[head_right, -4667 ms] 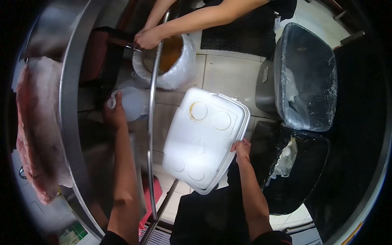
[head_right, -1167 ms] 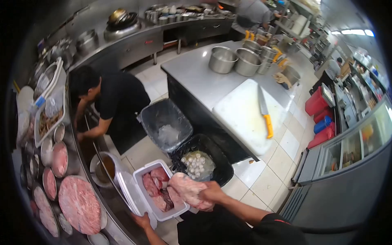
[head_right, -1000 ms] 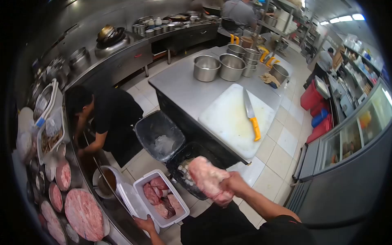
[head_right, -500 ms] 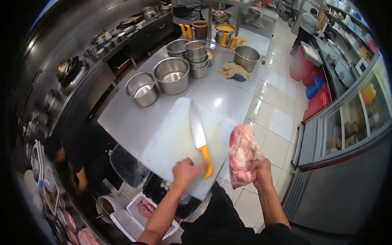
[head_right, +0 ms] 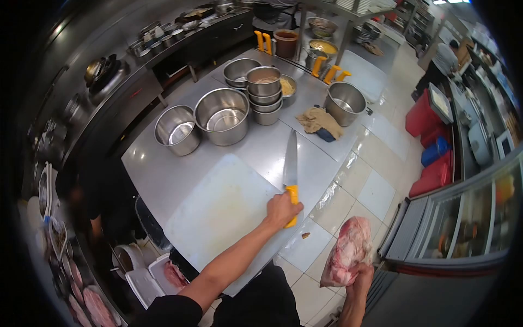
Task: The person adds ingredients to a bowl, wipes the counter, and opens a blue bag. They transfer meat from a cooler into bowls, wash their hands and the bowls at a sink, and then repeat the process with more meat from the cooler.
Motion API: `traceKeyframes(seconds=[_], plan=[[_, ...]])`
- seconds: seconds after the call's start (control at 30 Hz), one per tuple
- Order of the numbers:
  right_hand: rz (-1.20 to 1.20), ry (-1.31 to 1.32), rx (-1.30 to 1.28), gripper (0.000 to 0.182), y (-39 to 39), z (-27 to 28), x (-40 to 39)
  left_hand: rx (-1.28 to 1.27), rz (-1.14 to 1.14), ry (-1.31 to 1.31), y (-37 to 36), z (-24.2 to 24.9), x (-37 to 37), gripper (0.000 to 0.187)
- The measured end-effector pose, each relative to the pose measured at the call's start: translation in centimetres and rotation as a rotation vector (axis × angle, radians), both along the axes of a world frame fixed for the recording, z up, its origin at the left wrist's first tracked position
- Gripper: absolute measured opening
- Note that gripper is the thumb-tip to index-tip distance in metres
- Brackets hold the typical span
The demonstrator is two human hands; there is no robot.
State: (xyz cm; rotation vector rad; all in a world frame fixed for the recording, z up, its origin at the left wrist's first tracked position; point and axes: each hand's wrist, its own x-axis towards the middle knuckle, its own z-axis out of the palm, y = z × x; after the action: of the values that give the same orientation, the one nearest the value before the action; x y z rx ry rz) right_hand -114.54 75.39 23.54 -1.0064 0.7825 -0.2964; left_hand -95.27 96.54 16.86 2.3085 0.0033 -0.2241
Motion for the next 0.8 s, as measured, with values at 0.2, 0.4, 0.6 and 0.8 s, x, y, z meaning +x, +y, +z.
traceKeyframes(seconds=[0.2, 0.4, 0.6, 0.8], plan=[[0.015, -0.009, 0.035, 0.037, 1.8, 1.7, 1.8, 0.003, -0.031, 0.049, -0.8, 0.5, -0.2, 0.043], [0.209, -0.076, 0.057, 0.051, 2.5, 2.2, 2.4, 0.071, -0.123, 0.07, -0.6, 1.1, -2.7, 0.044], [0.178, -0.064, 0.036, 0.055, 4.0, 3.9, 2.7, -0.012, -0.127, 0.047, -3.3, 0.4, -4.0, 0.042], [0.272, -0.019, 0.01, 0.055, 1.6, 1.7, 1.1, -0.011, 0.112, -0.018, -2.9, 1.5, -2.7, 0.044]])
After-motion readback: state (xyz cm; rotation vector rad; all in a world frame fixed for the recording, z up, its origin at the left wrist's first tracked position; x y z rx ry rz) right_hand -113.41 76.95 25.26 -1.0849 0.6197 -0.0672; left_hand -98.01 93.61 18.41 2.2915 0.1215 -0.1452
